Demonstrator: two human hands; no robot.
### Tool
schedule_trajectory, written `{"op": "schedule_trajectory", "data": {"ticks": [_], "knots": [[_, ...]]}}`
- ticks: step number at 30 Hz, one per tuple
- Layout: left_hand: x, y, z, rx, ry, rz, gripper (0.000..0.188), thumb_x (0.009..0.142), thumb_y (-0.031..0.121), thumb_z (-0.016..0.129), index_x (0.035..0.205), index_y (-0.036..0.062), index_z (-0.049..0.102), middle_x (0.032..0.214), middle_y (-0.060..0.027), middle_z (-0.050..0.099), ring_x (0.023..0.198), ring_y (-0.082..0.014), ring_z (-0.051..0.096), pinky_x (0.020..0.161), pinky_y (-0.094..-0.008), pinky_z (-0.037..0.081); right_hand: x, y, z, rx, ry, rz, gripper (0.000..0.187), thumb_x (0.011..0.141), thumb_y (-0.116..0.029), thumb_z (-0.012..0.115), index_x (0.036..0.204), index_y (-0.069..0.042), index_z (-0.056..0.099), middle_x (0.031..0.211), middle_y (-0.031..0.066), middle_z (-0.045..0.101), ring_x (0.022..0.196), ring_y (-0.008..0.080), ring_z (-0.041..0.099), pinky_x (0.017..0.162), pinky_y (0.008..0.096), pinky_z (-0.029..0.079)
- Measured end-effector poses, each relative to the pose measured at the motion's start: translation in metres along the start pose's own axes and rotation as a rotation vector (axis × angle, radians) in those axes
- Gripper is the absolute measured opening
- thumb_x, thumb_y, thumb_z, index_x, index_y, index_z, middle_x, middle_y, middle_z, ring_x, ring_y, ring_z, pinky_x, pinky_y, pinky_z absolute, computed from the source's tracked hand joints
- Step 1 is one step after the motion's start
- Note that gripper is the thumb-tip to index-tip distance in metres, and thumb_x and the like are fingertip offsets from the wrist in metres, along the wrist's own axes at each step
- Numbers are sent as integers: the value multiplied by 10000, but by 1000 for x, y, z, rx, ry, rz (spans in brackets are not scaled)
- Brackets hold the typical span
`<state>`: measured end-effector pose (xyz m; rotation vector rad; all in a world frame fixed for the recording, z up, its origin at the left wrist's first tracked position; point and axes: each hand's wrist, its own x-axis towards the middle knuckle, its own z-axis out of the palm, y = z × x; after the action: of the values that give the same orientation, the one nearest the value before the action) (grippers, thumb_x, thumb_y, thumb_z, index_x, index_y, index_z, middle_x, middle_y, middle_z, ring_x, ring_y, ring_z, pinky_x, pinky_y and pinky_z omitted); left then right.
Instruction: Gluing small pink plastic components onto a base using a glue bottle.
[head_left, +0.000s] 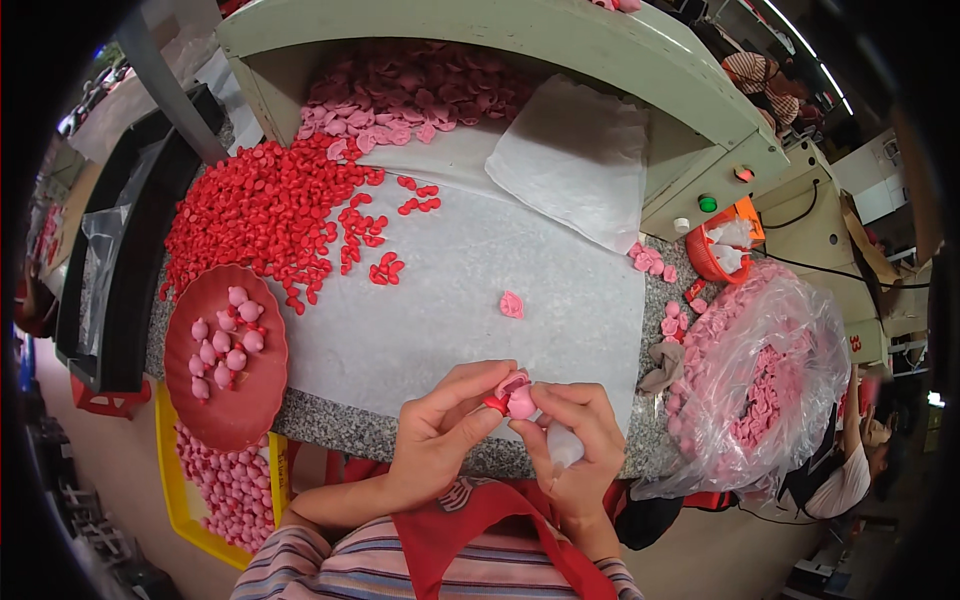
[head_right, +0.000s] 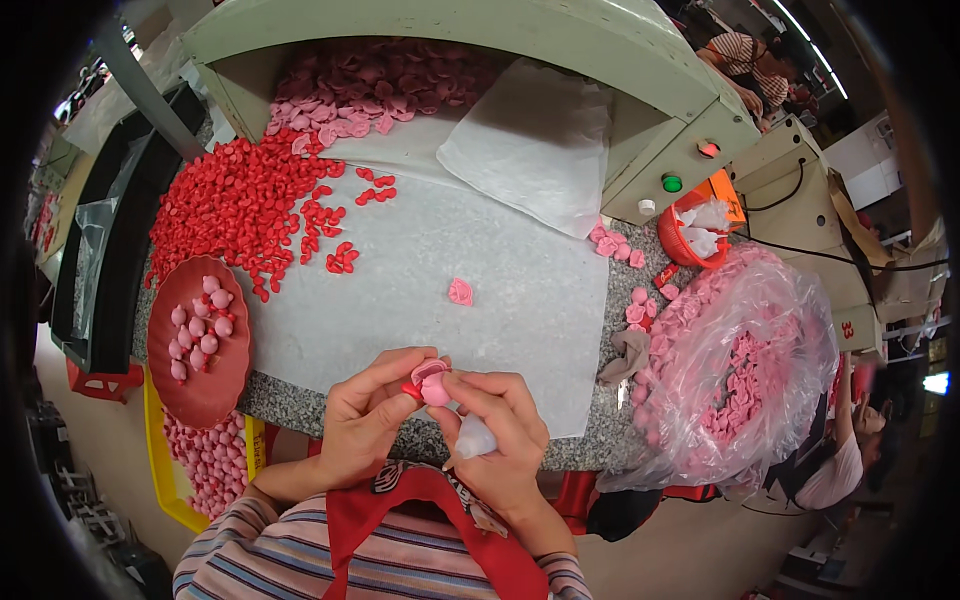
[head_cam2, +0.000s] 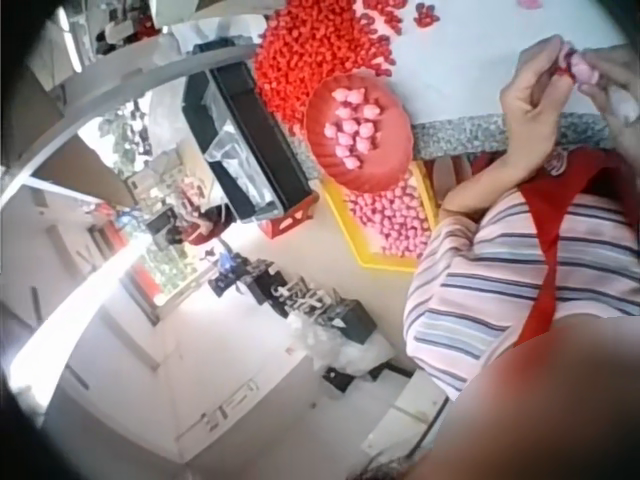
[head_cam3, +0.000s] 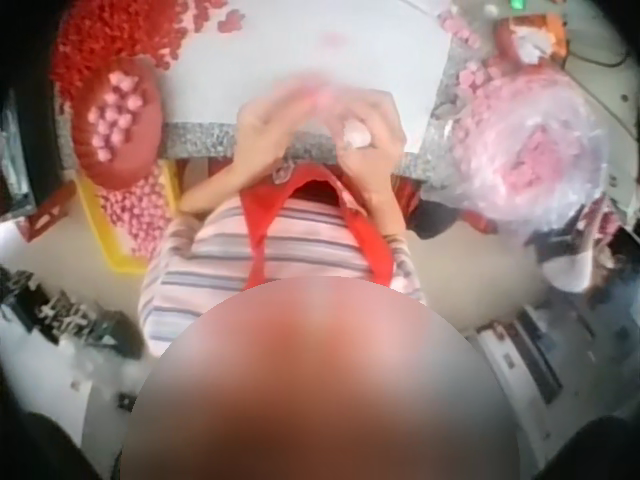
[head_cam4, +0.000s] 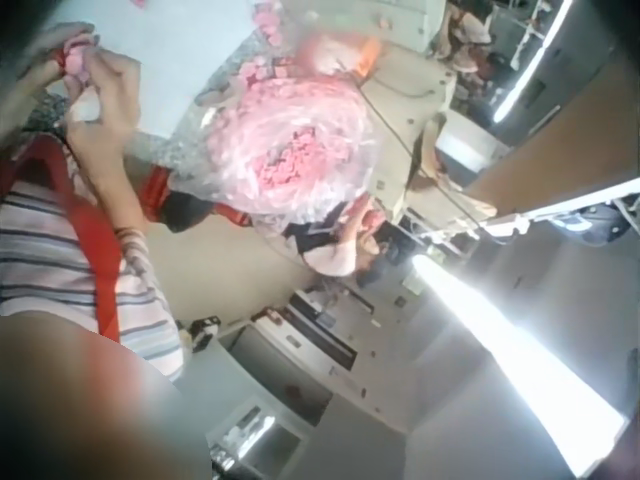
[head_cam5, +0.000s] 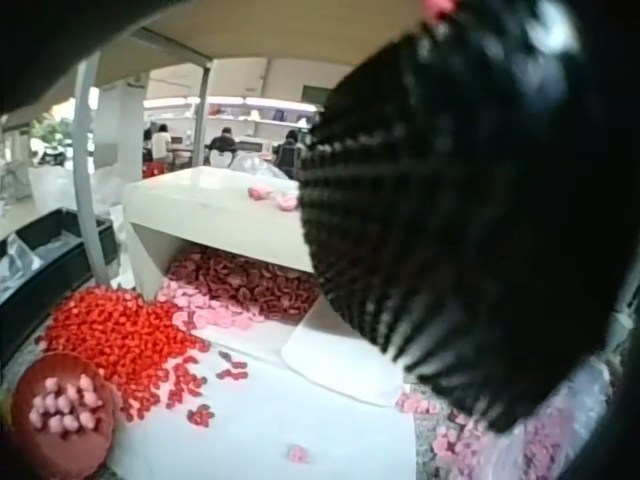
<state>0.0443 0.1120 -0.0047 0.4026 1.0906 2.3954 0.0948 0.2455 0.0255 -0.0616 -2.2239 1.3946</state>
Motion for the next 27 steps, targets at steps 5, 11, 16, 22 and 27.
{"op": "schedule_trajectory", "data": {"ticks": [5, 11, 16, 22, 27], "knots": [[0, 2, 3, 151, -5, 25, 353, 848, -43, 487, 1201, -18, 488, 1243, -180, 442, 1174, -284, 445, 980, -385, 361, -2, 2, -1, -72, 15, -77, 318, 643, 53, 731, 940, 1, 633, 911, 133, 571, 750, 173, 595, 598, 245, 513], [0, 2, 2, 148, -37, 21, 343, 861, -34, 481, 1204, -17, 488, 1254, -182, 420, 1174, -303, 439, 980, -388, 369, -1, 2, 0, -88, 20, -108, 330, 630, 60, 731, 939, -9, 639, 911, 131, 572, 766, 184, 596, 631, 247, 511], [-1, 3, 1, 171, -60, 11, 338, 868, -31, 473, 1205, -14, 488, 1267, -184, 404, 1179, -312, 434, 986, -394, 368, -2, 2, 1, -99, 36, -124, 339, 612, 65, 738, 927, -16, 644, 910, 125, 578, 781, 194, 603, 654, 253, 512], [0, 3, 4, 140, -56, 25, 334, 860, -37, 478, 1193, -12, 500, 1268, -186, 405, 1182, -326, 432, 989, -403, 367, -5, 6, 6, -159, 97, -170, 351, 591, 80, 745, 911, -29, 649, 893, 120, 587, 756, 199, 613, 637, 248, 513], [1, -5, 4, 68, -12, 75, 300, 844, -50, 492, 1136, -3, 545, 1233, -196, 440, 1159, -340, 453, 980, -417, 379, -6, 5, 11, -214, 137, -244, 332, 595, 78, 747, 895, -29, 652, 885, 119, 593, 728, 193, 616, 610, 239, 509]]}}
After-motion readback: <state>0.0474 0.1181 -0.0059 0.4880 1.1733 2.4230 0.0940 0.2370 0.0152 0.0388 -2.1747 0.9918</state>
